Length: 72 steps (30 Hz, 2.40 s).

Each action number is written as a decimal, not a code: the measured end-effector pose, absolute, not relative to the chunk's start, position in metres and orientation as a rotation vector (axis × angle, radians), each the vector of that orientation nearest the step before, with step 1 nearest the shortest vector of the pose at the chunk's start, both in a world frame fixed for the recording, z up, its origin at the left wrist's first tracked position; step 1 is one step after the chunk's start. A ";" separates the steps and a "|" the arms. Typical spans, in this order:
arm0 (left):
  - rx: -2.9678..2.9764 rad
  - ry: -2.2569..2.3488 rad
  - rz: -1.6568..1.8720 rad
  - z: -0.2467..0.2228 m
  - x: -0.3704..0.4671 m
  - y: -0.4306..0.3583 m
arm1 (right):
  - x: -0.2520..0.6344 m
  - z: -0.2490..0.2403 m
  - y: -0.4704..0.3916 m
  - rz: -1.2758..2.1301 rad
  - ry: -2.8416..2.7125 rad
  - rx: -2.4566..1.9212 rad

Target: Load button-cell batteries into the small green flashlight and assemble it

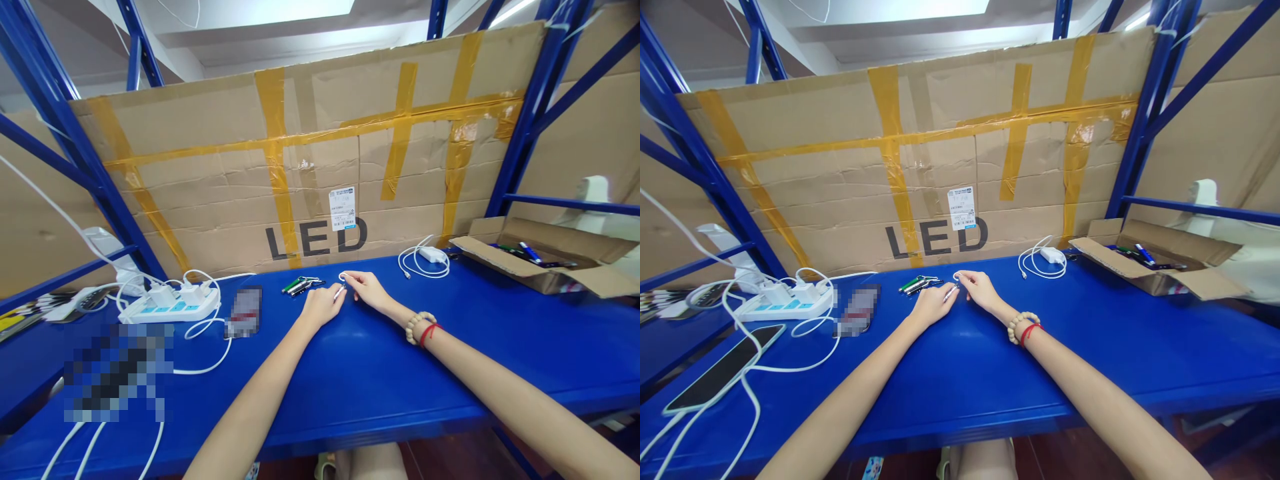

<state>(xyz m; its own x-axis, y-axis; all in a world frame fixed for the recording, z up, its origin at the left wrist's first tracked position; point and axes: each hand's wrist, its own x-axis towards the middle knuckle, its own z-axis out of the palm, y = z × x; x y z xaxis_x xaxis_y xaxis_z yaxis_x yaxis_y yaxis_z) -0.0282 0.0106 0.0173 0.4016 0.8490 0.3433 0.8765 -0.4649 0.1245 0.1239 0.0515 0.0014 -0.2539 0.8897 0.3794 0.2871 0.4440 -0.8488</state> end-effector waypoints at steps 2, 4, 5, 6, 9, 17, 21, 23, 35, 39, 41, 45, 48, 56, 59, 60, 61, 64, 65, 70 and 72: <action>-2.603 -1.536 -0.518 0.018 -0.027 0.009 | 0.128 0.001 0.055 0.791 -1.770 -1.060; -2.624 -1.516 -0.494 0.018 -0.027 0.009 | 0.134 0.001 0.058 0.760 -1.791 -1.119; -2.624 -1.521 -0.493 0.018 -0.027 0.010 | 0.137 0.001 0.060 0.741 -1.808 -1.153; -2.616 -1.537 -0.500 0.018 -0.027 0.010 | 0.141 0.000 0.061 0.716 -1.825 -1.191; -2.570 -1.620 -0.538 0.018 -0.029 0.013 | 0.150 -0.001 0.064 0.604 -1.843 -1.321; -2.528 -1.717 -0.568 0.018 -0.029 0.016 | 0.151 0.003 0.051 0.405 -1.683 -1.532; -2.537 -1.687 -0.595 0.018 -0.028 0.015 | 0.139 0.010 0.045 0.477 -1.642 -1.441; -2.554 -1.668 -0.615 0.017 -0.028 0.015 | 0.133 0.011 0.044 0.594 -1.675 -1.357; -2.751 -1.563 -0.768 0.011 -0.033 0.022 | 0.126 0.007 0.041 0.818 -1.750 -1.034; -2.772 -1.547 -0.797 0.010 -0.035 0.022 | 0.125 0.009 0.042 0.679 -1.772 -0.997; -2.770 -1.540 -0.811 0.010 -0.035 0.021 | 0.125 0.010 0.042 0.621 -1.793 -0.993; -2.712 -1.548 -0.850 0.011 -0.034 0.019 | 0.126 0.010 0.044 0.567 -1.844 -1.050; -2.635 -1.579 -0.858 0.011 -0.032 0.019 | 0.134 0.009 0.047 0.483 -1.874 -1.132; -2.569 -1.564 -0.746 0.005 -0.034 0.027 | 0.151 0.012 0.043 0.179 -2.067 -1.293; -2.549 -1.549 -0.733 0.003 -0.035 0.027 | 0.148 0.013 0.039 0.129 -2.129 -1.314; -2.541 -1.544 -0.730 0.003 -0.035 0.027 | 0.146 0.014 0.039 0.118 -2.147 -1.315; -2.532 -1.541 -0.726 0.002 -0.035 0.026 | 0.145 0.014 0.038 0.107 -2.163 -1.314; -2.494 -1.541 -0.724 0.003 -0.034 0.024 | 0.143 0.015 0.037 0.081 -2.194 -1.308; -2.479 -1.544 -0.724 0.003 -0.034 0.023 | 0.143 0.015 0.036 0.073 -2.199 -1.309; -2.386 -1.596 -0.749 0.002 -0.033 0.022 | 0.141 0.015 0.035 0.049 -2.186 -1.337; -2.344 -1.626 -0.772 0.002 -0.033 0.023 | 0.141 0.015 0.035 0.044 -2.173 -1.354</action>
